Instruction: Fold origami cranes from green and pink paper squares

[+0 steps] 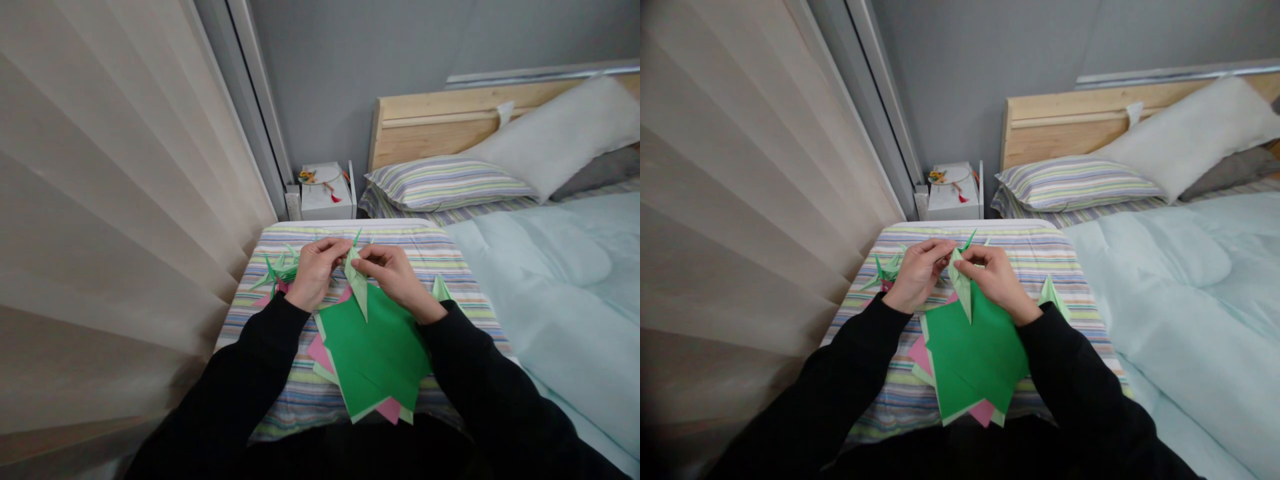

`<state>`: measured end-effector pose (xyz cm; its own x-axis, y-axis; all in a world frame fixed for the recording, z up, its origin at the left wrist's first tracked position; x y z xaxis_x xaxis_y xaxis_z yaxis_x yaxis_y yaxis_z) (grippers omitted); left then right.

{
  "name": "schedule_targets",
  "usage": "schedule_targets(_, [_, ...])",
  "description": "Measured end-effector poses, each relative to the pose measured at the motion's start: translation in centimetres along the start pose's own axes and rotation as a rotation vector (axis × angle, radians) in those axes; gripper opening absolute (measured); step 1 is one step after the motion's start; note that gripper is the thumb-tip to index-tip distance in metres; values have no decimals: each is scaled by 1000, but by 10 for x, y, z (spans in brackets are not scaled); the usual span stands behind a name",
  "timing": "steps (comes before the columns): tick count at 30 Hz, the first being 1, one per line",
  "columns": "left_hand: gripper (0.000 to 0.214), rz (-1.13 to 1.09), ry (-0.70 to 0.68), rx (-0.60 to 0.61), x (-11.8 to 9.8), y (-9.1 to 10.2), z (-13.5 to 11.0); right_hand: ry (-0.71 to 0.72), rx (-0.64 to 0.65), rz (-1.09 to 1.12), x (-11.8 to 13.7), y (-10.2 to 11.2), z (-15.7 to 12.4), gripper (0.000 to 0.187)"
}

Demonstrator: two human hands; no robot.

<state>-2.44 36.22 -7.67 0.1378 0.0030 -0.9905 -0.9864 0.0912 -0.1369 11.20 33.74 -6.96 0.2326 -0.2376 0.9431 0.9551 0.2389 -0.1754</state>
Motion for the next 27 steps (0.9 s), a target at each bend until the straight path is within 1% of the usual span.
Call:
schedule_targets(3, [20, -3, -33, -11, -4, 1, 0, -5, -13, 2, 1, 1, 0, 23])
schedule_targets(9, [17, 101, -16, 84, -4, -6, -4, -25, -57, 22, 0, 5, 0, 22])
schedule_targets(12, [16, 125, -55, 99, -3, -6, -2, -34, -81, 39, -3, 8, 0, 22])
schedule_targets(17, [16, 188, -130, 115, -3, -6, 0, -49, -145, 150, -7, 12, 0, 22])
schedule_targets(23, [19, 192, -113, 112, -2, -6, -1, -40, -164, 198, -8, 13, 1, 20])
schedule_targets(27, [18, 161, -92, 118, 0, -6, -1, -4, -152, 178, -4, 12, 1, 19])
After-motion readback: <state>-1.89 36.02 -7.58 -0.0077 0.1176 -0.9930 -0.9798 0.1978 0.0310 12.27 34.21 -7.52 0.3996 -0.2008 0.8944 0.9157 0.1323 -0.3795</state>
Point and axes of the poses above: each hand's wrist, its own z-axis towards the middle knuckle, its own y-axis out of the back of the hand, x = y × z, the point moved 7 cm from there along z, towards the middle knuckle, and after that the axes turned 14 degrees about z, right-handed, at the moved point
